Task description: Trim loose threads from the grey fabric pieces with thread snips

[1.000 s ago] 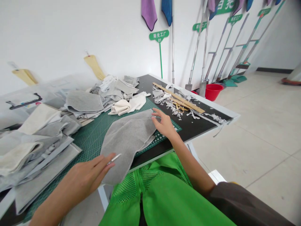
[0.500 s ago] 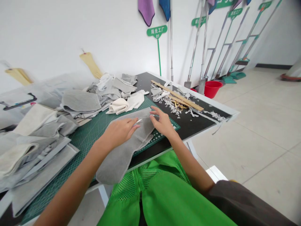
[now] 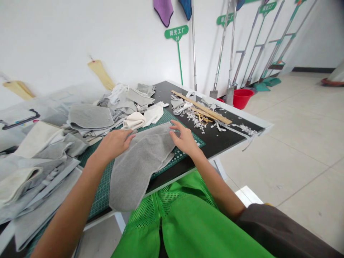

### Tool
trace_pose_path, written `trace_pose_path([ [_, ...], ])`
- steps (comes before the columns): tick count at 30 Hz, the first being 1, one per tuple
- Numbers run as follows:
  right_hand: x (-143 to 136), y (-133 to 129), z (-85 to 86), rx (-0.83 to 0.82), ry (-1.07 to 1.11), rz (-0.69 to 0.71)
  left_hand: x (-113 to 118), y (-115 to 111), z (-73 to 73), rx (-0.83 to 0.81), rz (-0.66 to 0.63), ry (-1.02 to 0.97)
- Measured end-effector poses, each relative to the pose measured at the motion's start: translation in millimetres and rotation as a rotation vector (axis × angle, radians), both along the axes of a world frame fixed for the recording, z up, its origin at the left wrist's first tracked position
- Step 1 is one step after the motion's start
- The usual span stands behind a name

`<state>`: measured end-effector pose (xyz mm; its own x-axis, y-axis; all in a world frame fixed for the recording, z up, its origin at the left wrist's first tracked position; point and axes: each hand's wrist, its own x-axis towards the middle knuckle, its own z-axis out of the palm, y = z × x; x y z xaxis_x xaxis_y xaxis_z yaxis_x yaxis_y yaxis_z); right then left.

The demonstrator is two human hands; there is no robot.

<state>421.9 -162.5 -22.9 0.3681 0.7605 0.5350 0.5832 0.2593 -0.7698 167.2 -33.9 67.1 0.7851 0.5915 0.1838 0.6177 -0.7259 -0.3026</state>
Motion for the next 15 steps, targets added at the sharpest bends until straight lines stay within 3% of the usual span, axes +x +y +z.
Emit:
trace_pose_path([
  [3, -0.2, -0.1, 0.0, -0.011, 0.004, -0.005, -22.7, -0.5, 2.1, -0.005, 0.028, 0.019],
  [6, -0.3, -0.6, 0.5, -0.011, 0.005, -0.003, -45.7, -16.8, 1.5, 0.010, 0.024, -0.012],
  [12, -0.7, -2.5, 2.7, -0.029, 0.013, -0.004, -82.6, -82.5, -10.1, -0.049, -0.056, -0.021],
  [15, -0.7, -1.9, 2.4, -0.026, 0.015, -0.001, -89.5, -113.1, -17.2, -0.072, -0.176, -0.013],
])
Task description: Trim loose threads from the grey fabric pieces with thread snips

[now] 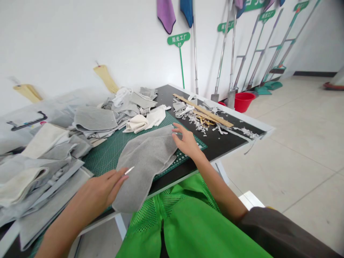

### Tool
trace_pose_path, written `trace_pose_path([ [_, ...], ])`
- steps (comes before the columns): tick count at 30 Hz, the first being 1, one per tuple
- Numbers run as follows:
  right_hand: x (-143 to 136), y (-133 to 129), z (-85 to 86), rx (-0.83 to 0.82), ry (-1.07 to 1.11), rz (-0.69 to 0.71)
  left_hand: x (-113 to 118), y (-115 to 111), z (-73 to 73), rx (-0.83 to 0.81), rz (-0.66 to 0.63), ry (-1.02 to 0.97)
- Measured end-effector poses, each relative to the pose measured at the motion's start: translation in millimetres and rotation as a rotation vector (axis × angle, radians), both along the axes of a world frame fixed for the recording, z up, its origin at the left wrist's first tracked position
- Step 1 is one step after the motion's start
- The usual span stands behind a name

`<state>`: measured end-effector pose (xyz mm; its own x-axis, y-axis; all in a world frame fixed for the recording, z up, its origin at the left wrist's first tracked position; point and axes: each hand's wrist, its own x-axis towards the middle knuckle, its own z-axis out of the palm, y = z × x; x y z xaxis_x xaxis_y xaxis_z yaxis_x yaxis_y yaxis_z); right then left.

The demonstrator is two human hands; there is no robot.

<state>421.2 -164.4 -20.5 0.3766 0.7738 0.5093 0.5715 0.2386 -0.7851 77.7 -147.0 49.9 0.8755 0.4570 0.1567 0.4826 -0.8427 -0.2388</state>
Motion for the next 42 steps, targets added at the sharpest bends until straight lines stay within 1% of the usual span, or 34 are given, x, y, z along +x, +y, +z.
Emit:
trace_pose_path([
  [2, 0.2, 0.8, -1.0, 0.008, -0.006, 0.005, 3.3, -17.8, -1.6, 0.005, -0.080, -0.025],
  [5, 0.5, 1.2, -2.0, 0.015, -0.010, 0.005, 21.9, -37.3, 1.6, 0.041, -0.115, -0.035],
  [7, 0.5, 0.9, -1.8, 0.015, -0.005, 0.002, 40.8, -40.7, 5.4, 0.082, -0.130, -0.011],
  [8, 0.4, 0.7, -1.5, 0.014, -0.003, 0.001, 51.0, -38.7, 7.2, 0.097, -0.127, 0.005],
  [11, -0.1, 0.1, -0.4, 0.008, -0.002, 0.004, 80.6, -20.9, 10.9, 0.098, -0.108, 0.038],
  [15, -0.1, 0.2, -0.3, 0.014, -0.003, 0.008, 113.6, 13.9, 11.7, 0.040, -0.062, 0.026],
  [18, 0.5, 0.5, -1.1, 0.015, -0.007, 0.011, 128.1, 40.8, 10.1, 0.059, 0.031, 0.019],
  [20, 0.9, 0.7, -1.7, 0.014, -0.009, 0.013, 130.0, 59.6, 8.6, 0.073, 0.083, 0.022],
  [22, 1.0, 0.6, -1.9, 0.017, -0.010, 0.011, 124.7, 78.2, 7.4, 0.075, 0.116, 0.035],
  [25, 0.8, 0.5, -1.6, 0.018, -0.010, 0.004, 105.2, 101.5, 7.3, 0.079, 0.162, 0.053],
  [27, 0.6, 0.5, -1.3, 0.015, -0.010, 0.002, 87.2, 111.0, 8.6, 0.093, 0.204, 0.046],
  [29, 0.5, 0.5, -1.2, 0.015, -0.012, 0.004, 68.5, 115.0, 10.8, 0.105, 0.242, 0.036],
  [32, 0.4, 0.4, -1.3, 0.019, -0.009, 0.009, 46.1, 113.2, 14.0, 0.093, 0.268, 0.061],
  [36, 0.7, -0.3, -1.2, 0.006, 0.000, 0.003, 29.9, 105.4, 14.1, 0.075, 0.280, 0.082],
  [39, 0.6, -0.1, -1.7, 0.002, -0.004, 0.000, 18.0, 96.5, 7.9, 0.053, 0.275, 0.023],
  [42, 0.3, 0.7, -2.9, 0.013, -0.014, 0.002, 0.7, 79.3, -1.1, -0.006, 0.259, -0.009],
])
